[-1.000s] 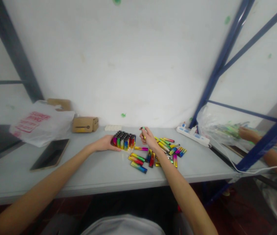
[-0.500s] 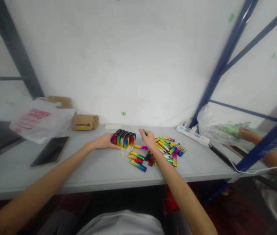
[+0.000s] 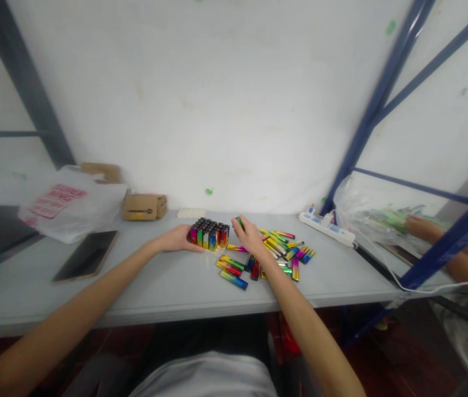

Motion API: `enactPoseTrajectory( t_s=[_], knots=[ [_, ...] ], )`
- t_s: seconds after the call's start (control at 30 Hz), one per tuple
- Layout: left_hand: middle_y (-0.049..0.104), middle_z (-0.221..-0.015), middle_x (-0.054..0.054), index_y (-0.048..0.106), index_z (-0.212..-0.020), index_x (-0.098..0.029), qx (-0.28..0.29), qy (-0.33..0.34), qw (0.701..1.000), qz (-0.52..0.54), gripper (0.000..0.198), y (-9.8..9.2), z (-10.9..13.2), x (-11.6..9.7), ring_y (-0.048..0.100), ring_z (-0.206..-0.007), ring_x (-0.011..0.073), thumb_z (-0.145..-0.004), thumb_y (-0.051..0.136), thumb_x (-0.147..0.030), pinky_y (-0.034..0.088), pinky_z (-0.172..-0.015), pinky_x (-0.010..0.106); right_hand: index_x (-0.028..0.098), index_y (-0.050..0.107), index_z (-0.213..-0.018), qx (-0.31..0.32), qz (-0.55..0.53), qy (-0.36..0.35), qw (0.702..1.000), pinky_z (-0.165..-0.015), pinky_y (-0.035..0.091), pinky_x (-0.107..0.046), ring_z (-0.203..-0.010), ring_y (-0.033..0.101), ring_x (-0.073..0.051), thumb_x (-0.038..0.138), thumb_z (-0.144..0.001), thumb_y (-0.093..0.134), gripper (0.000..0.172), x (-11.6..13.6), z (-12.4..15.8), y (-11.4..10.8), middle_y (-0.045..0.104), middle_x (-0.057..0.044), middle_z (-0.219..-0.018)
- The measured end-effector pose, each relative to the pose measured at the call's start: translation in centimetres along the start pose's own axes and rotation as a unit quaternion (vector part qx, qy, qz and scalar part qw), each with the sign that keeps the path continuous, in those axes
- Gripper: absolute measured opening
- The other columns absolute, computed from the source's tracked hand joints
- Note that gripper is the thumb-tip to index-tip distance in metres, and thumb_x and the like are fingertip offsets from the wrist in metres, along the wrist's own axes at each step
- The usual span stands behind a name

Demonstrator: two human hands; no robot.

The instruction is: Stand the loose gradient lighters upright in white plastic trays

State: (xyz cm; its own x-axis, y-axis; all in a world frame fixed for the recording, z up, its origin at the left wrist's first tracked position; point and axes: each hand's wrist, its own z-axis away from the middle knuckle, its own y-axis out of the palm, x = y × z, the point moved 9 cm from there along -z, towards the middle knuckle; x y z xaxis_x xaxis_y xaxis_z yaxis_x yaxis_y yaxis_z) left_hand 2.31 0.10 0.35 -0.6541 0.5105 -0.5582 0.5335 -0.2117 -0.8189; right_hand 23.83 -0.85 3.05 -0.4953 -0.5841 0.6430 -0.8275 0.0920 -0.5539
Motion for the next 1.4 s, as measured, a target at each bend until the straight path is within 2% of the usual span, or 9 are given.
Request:
enactPoseTrajectory(
  t_s=[0.13, 0.27, 0.33, 0.5, 0.63, 0.73, 0.9, 1.3, 1.4],
  knots=[
    [0.075, -0.117, 0.004, 0.067, -0.119, -0.020, 0.002, 0.003, 1.000, 0.005, 0.075, 0.0, 0.0, -0.1, 0.068, -0.106, 0.0301, -0.062, 0.081, -0.067, 0.052, -0.092, 0.034, 0.020, 0.049, -0.074, -0.013, 0.088, -0.074, 0.993, -0.069, 0.040, -0.026, -0.071, 0.050, -0.015, 0.058, -0.102, 0.036, 0.048, 1.9, 0.2, -0.7, 0.055, -0.001, -0.074],
    [0.076, -0.116, 0.005, 0.067, -0.119, -0.019, 0.003, 0.000, 1.000, 0.007, 0.074, 0.1, 0.0, -0.1, 0.069, -0.105, 0.0298, -0.062, 0.082, -0.066, 0.052, -0.091, 0.034, 0.020, 0.052, -0.073, -0.013, 0.117, -0.064, 0.991, -0.062, 0.036, -0.026, -0.059, 0.043, -0.013, 0.062, -0.098, 0.044, 0.049, 2.0, 0.7, -1.1, 0.049, 0.002, -0.062],
    [0.076, -0.114, 0.005, 0.068, -0.117, -0.019, 0.002, 0.000, 1.000, 0.007, 0.073, 0.1, -0.1, 0.0, 0.069, -0.103, 0.0296, -0.062, 0.082, -0.065, 0.053, -0.090, 0.034, 0.020, 0.059, -0.079, -0.004, 0.103, -0.056, 0.993, -0.061, 0.038, -0.025, -0.059, 0.047, -0.013, 0.064, -0.094, 0.051, 0.048, 2.0, 0.9, -1.0, 0.054, 0.001, -0.062],
    [0.077, -0.112, 0.005, 0.068, -0.117, -0.019, -0.003, -0.001, 1.000, 0.011, 0.075, 0.2, -0.2, 0.4, 0.070, -0.101, 0.0293, -0.060, 0.083, -0.065, 0.053, -0.090, 0.034, 0.019, 0.066, -0.085, 0.013, 0.082, -0.075, 0.994, -0.064, 0.042, -0.025, -0.062, 0.058, -0.015, 0.067, -0.089, 0.059, 0.048, 2.2, 1.3, 0.2, 0.065, -0.002, -0.068],
    [0.076, -0.113, 0.005, 0.068, -0.116, -0.019, -0.007, -0.004, 1.000, -0.001, 0.075, 0.1, -0.2, 0.6, 0.069, -0.102, 0.0297, -0.059, 0.083, -0.066, 0.052, -0.091, 0.034, 0.020, 0.068, -0.091, 0.052, 0.172, -0.076, 0.981, -0.061, 0.039, -0.024, -0.061, 0.059, -0.017, 0.063, -0.089, 0.063, 0.044, 2.2, 1.3, 1.8, 0.067, -0.003, -0.068],
    [0.077, -0.112, 0.005, 0.069, -0.116, -0.019, -0.006, -0.002, 1.000, -0.005, 0.074, 0.1, -0.2, 0.6, 0.069, -0.102, 0.0299, -0.060, 0.082, -0.066, 0.052, -0.089, 0.034, 0.020, 0.068, -0.096, 0.080, 0.222, -0.070, 0.969, -0.060, 0.036, -0.024, -0.064, 0.062, -0.018, 0.061, -0.088, 0.067, 0.042, 2.1, 1.4, 2.6, 0.069, -0.005, -0.071],
    [0.078, -0.106, 0.003, 0.070, -0.115, -0.019, 0.001, 0.012, 1.000, 0.004, 0.070, 0.2, -0.2, 0.1, 0.069, -0.102, 0.0291, -0.062, 0.082, -0.064, 0.052, -0.090, 0.032, 0.021, 0.068, -0.099, 0.086, 0.222, -0.054, 0.970, -0.059, 0.036, -0.024, -0.063, 0.065, -0.018, 0.063, -0.089, 0.064, 0.044, 2.0, 1.2, 3.1, 0.071, -0.004, -0.071],
    [0.078, -0.103, 0.003, 0.069, -0.118, -0.019, -0.005, 0.012, 1.000, -0.009, 0.073, 0.1, -0.2, 0.4, 0.069, -0.101, 0.0288, -0.063, 0.082, -0.064, 0.051, -0.088, 0.031, 0.020, 0.071, -0.082, 0.085, 0.376, 0.024, 0.923, -0.060, 0.037, -0.027, -0.069, 0.068, -0.023, 0.083, -0.084, 0.049, 0.067, 2.1, 1.0, 2.8, 0.072, -0.011, -0.072],
    [0.077, -0.106, 0.004, 0.068, -0.118, -0.018, -0.002, 0.013, 1.000, -0.009, 0.073, 0.1, -0.2, 0.3, 0.069, -0.100, 0.0282, -0.063, 0.082, -0.064, 0.052, -0.087, 0.031, 0.019, 0.071, -0.079, 0.083, 0.376, 0.033, 0.922, -0.061, 0.037, -0.027, -0.068, 0.067, -0.022, 0.085, -0.083, 0.048, 0.069, 2.2, 0.8, 2.4, 0.071, -0.011, -0.069]
  ],
)
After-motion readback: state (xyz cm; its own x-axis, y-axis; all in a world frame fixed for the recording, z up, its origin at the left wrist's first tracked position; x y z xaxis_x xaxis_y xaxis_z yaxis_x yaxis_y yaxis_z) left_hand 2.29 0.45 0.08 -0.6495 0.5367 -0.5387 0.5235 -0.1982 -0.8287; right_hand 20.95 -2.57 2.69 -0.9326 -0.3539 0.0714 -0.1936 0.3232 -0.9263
